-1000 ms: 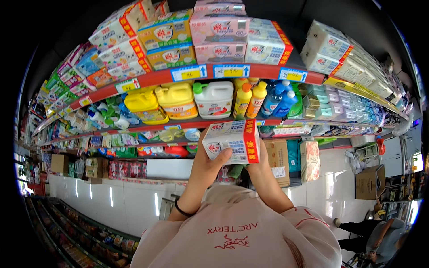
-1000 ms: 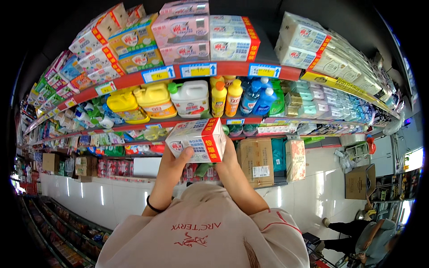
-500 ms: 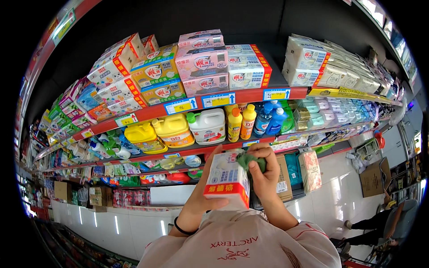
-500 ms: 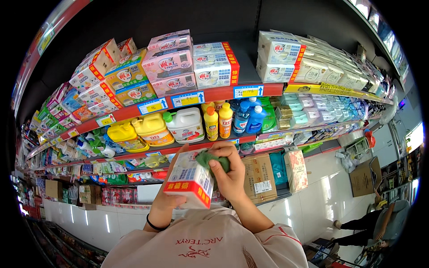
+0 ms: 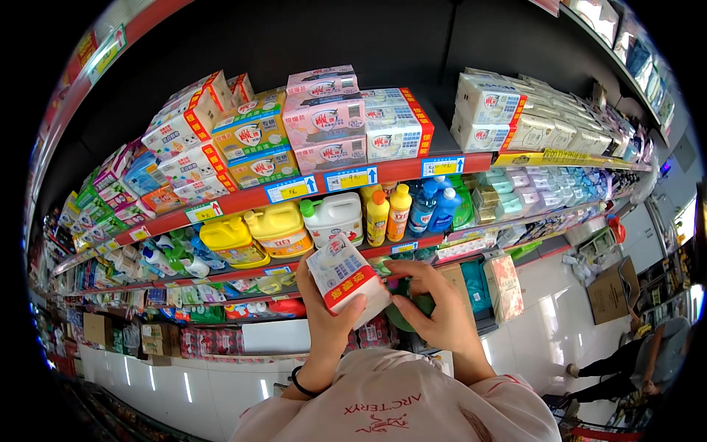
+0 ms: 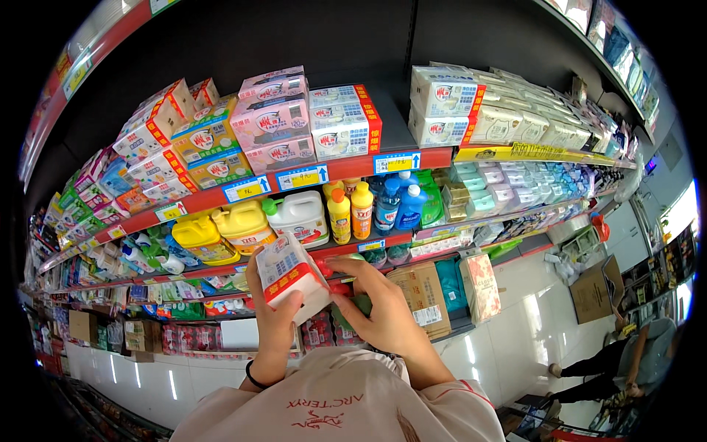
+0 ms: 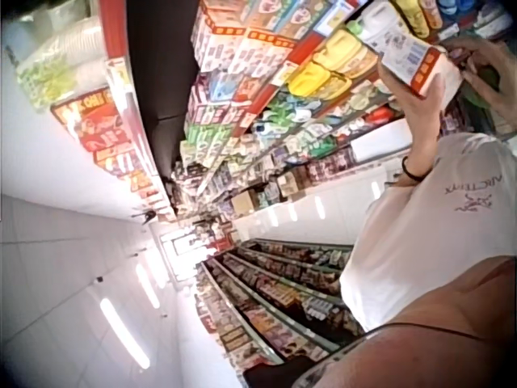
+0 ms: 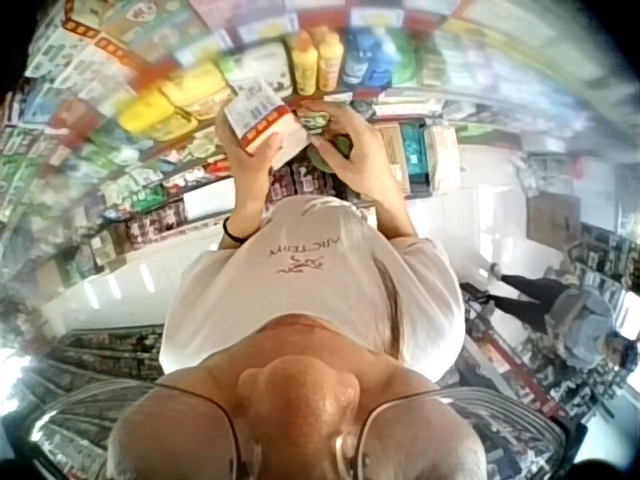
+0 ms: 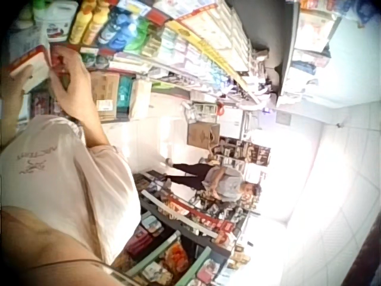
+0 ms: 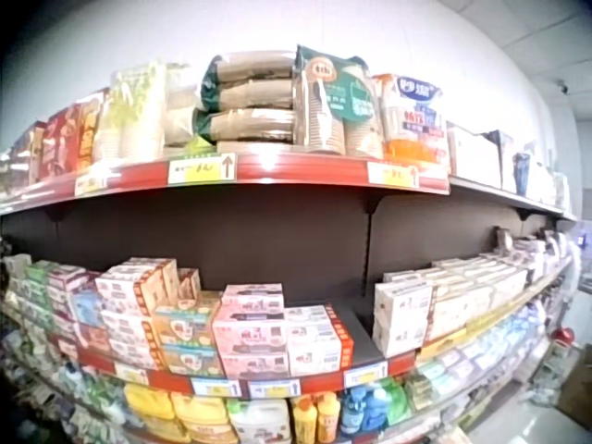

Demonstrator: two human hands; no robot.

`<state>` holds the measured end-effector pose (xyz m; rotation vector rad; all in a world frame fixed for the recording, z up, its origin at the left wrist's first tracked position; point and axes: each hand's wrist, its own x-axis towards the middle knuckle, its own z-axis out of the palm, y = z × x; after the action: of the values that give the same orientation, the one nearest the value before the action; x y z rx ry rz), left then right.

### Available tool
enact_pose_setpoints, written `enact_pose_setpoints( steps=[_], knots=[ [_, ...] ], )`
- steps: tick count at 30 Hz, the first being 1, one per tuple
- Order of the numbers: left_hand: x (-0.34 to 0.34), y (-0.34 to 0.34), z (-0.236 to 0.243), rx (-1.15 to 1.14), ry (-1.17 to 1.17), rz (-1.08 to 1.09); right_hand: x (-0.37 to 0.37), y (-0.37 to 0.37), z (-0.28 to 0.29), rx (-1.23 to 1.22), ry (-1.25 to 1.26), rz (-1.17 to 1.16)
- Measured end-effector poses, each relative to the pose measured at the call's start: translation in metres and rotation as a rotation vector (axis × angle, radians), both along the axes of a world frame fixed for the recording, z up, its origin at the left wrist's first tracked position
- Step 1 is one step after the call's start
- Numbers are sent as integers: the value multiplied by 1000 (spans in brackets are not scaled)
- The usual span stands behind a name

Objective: The person wipes the front edge of a supermarket shelf with a green cloth. They repeatedly pick up various packaged items, including paper cups and tissue boxes, wipe them individually with the cloth, and place them back on the shelf.

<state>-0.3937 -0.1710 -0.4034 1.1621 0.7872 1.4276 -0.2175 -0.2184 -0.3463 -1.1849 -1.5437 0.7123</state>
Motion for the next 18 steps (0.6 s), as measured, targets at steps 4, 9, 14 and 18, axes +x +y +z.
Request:
enact_pose_setpoints(
  steps=[4,9,14,18],
  knots=[
    [4,-3,5,-53,29,96,-8,-7,12,-196,-194,114],
    [9,-7,-2,29,29,15,-29,2,-13,27,-270,-55],
    [-12,-6,7,81,-146,-193,7,21,-8,-45,211,162],
    [-24,-14,1,-79,-214,-243,9,31,1,-195,370,408]
  ],
)
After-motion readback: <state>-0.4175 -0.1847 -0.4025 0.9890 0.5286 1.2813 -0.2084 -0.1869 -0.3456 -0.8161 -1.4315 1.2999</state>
